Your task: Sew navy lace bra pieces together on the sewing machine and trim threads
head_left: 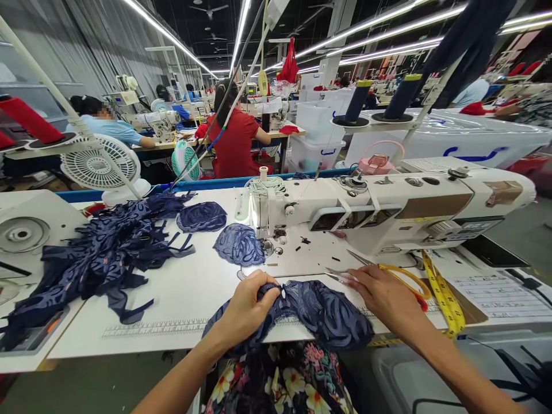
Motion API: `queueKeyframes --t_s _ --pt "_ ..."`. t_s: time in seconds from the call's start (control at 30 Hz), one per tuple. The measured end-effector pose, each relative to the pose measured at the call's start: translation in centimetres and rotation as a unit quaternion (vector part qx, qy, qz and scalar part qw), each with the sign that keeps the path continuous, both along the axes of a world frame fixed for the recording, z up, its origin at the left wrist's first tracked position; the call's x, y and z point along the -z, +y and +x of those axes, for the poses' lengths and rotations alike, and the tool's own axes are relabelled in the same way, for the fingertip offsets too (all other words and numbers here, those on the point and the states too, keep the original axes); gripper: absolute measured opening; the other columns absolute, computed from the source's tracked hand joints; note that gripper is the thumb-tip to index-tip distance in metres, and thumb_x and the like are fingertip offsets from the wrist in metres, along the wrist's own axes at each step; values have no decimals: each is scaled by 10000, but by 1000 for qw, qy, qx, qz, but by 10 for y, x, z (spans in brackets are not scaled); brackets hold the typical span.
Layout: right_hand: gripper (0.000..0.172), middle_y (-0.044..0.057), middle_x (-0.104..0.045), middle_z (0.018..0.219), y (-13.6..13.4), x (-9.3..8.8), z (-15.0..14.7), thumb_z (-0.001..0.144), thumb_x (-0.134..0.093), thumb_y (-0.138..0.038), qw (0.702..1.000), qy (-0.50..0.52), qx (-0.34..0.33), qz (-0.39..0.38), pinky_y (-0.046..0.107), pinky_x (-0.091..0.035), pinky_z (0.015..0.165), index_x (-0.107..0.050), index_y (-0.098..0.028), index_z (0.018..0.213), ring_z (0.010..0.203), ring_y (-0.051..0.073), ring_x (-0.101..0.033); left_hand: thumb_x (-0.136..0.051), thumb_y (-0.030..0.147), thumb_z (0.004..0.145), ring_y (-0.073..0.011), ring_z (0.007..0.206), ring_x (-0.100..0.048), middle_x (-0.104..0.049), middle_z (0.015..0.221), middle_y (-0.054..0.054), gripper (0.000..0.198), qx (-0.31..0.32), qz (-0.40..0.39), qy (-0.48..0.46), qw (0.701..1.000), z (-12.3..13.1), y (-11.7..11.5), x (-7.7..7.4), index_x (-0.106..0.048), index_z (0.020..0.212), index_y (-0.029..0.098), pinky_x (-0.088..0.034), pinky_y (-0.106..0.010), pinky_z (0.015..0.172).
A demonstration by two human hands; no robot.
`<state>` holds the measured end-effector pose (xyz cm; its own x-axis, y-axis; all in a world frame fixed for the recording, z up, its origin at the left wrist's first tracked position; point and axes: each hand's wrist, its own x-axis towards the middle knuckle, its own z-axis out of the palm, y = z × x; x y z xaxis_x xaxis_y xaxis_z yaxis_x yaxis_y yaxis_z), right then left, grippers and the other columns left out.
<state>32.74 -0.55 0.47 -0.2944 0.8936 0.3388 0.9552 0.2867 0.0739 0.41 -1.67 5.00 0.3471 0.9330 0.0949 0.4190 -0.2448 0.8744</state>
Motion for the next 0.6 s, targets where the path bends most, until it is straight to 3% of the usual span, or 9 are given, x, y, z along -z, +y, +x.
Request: queueKeyframes --t_s 0.1,0.2,0.3,0.4,0.5,0.6 --pt "267 148 -660 950 -4 5 -1 928 -412 -188 999 -30 -4 15 390 -508 731 -667 -150 1000 864 279 -635 -485 240 932 -179 821 -547 -589 862 -27 134 -26 66 42 997 6 -4 1 -601 884 193 -406 -292 732" --pt "222 144 -656 875 -3 -1 -5 930 -405 -194 1000 22 -8 -8 389 -504 712 -622 -151 917 835 280 -639 -486 215 942 -198 858 -555 -590 874 -35 117 -56 130 72 987 10 -7 6 -595 904 197 -417 -317 754" --pt "223 104 -657 810 -7 -19 -18 967 -339 -256 984 173 11 -35 344 -490 629 -546 -188 917 718 234 -630 -503 215 948 -208 853 -550 -591 861 -31 102 -77 202 104 971 12 -9 13 -593 903 202 -414 -341 776" --pt "218 33 -640 793 -24 -45 -47 1008 -322 -358 935 335 -24 -118 282 -475 605 -498 -231 984 672 173 -598 -504 203 953 -204 815 -534 -587 843 -28 99 -91 277 136 947 14 -11 17 -594 911 207 -397 -343 764" --pt "274 -34 -545 667 -42 -66 -81 1002 -361 -465 913 340 -67 -217 248 -383 514 -483 -256 875 574 143 -497 -496 177 955 -190 770 -526 -581 811 -24 102 -101 333 144 926 17 -13 16 -588 919 203 -377 -331 739" --pt "320 -54 -485 604 -49 -74 -103 1004 -347 -479 913 314 -69 -251 252 -319 498 -450 -255 799 532 138 -431 -502 163 954 -175 739 -519 -579 784 -16 93 -99 357 138 919 18 -15 14 -581 919 198 -362 -336 752"
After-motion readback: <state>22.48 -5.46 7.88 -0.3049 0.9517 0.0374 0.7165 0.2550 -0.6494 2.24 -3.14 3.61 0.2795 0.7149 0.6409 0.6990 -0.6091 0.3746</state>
